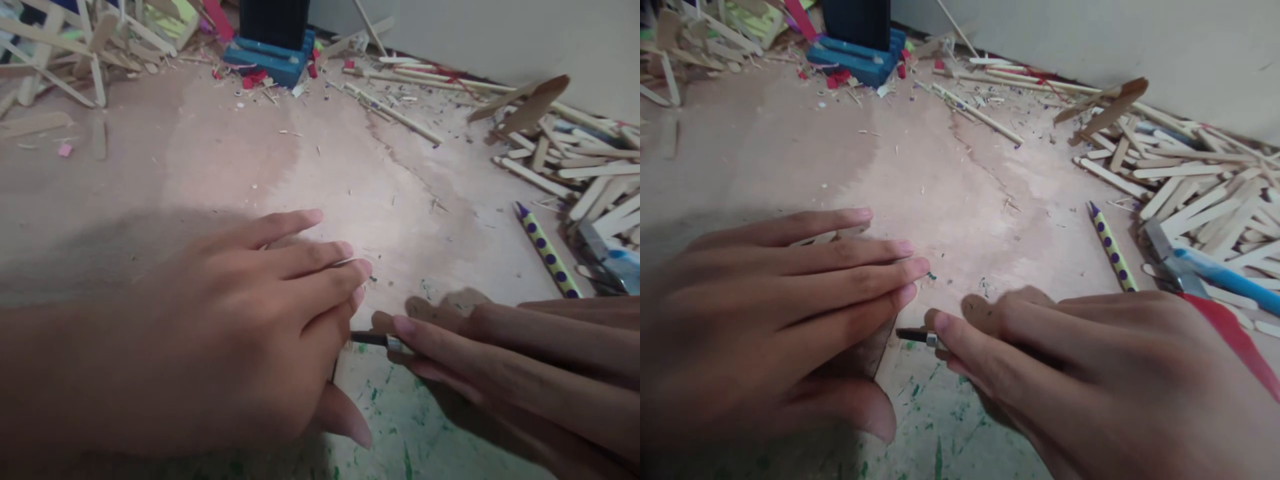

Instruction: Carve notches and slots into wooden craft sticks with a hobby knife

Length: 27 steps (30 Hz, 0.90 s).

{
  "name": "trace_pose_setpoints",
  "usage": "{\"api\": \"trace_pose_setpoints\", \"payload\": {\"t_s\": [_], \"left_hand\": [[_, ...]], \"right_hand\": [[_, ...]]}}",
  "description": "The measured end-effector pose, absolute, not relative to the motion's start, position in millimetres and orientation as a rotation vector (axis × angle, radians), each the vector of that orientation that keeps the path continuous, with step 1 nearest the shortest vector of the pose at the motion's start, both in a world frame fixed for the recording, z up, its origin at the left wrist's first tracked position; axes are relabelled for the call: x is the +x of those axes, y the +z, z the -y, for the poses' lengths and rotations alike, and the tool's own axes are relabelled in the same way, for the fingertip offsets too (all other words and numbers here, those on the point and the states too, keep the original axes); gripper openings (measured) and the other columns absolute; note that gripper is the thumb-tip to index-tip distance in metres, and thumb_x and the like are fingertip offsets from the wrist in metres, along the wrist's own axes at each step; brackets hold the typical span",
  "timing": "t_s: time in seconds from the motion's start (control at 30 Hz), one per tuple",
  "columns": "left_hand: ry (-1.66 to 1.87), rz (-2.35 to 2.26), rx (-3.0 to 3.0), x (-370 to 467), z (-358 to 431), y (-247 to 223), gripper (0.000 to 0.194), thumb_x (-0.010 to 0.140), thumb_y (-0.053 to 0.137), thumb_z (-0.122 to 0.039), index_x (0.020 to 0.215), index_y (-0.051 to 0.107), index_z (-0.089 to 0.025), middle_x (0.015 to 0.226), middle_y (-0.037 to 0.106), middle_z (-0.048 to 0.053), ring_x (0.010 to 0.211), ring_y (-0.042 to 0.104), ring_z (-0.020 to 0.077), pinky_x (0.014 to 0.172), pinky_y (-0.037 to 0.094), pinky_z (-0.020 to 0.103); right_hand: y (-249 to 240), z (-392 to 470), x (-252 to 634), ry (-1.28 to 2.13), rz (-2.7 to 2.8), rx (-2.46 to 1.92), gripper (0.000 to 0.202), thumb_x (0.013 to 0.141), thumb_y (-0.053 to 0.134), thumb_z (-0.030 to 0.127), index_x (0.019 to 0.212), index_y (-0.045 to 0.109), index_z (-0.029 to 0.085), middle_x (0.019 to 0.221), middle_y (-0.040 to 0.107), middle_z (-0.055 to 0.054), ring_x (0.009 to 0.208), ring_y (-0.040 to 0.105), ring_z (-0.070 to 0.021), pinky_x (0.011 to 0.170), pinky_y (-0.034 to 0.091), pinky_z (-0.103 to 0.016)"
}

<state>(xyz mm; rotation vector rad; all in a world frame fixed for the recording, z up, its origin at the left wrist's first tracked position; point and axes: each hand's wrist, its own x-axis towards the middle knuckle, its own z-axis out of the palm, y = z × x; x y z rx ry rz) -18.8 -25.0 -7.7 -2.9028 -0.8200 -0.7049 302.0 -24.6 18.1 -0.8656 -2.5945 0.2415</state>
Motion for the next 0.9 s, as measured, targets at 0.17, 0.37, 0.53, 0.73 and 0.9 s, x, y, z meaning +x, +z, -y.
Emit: {"api": "trace_pose_setpoints", "payload": {"t_s": [0.17,0.37,0.53,0.73,0.9], "left_hand": [[-0.707,0.823,-2.889,-19,24,-8,0.064,0.129,0.043,-0.058,0.124,0.088,-0.013,0.144,0.087,0.005,0.137,0.08,0.0238,0.139,0.05,0.041],[-0.705,0.789,-2.887,-21,25,-6,0.062,0.128,0.046,-0.058,0.126,0.087,-0.012,0.144,0.086,0.006,0.136,0.081,0.0259,0.136,0.052,0.045],[-0.709,0.781,-2.887,-21,23,-6,0.064,0.129,0.042,-0.057,0.127,0.086,-0.01,0.142,0.087,0.006,0.136,0.081,0.0251,0.134,0.053,0.044],[-0.703,0.77,-2.895,-21,23,-6,0.062,0.127,0.047,-0.06,0.127,0.085,-0.01,0.143,0.087,0.007,0.135,0.081,0.0265,0.131,0.055,0.045],[-0.699,0.861,-2.997,-20,22,-1,0.062,0.122,0.056,-0.069,0.137,0.076,-0.012,0.149,0.083,0.007,0.137,0.08,0.0247,0.135,0.053,0.041]], "right_hand": [[16,29,308,0.253,2.808,-0.84,0.062,0.115,0.055,0.019,0.172,0.062,0.044,0.128,0.089,0.003,0.087,0.086,-0.0227,0.056,0.057,-0.042],[16,22,303,0.295,2.747,-0.784,0.051,0.112,0.066,0.026,0.161,0.073,0.041,0.111,0.088,0.0,0.071,0.077,-0.0209,0.056,0.056,-0.04],[7,23,281,0.28,2.674,-0.785,0.042,0.101,0.088,0.057,0.141,0.086,0.044,0.089,0.08,-0.003,0.082,0.079,-0.0262,0.058,0.056,-0.036],[4,19,282,0.375,2.676,-0.779,0.041,0.109,0.078,0.061,0.144,0.084,0.04,0.085,0.077,-0.004,0.078,0.077,-0.0245,0.058,0.054,-0.035],[15,14,292,0.478,2.669,-0.782,0.029,0.121,0.062,0.032,0.145,0.078,0.029,0.081,0.073,0.002,0.06,0.066,-0.0127,0.054,0.044,-0.033]]}}
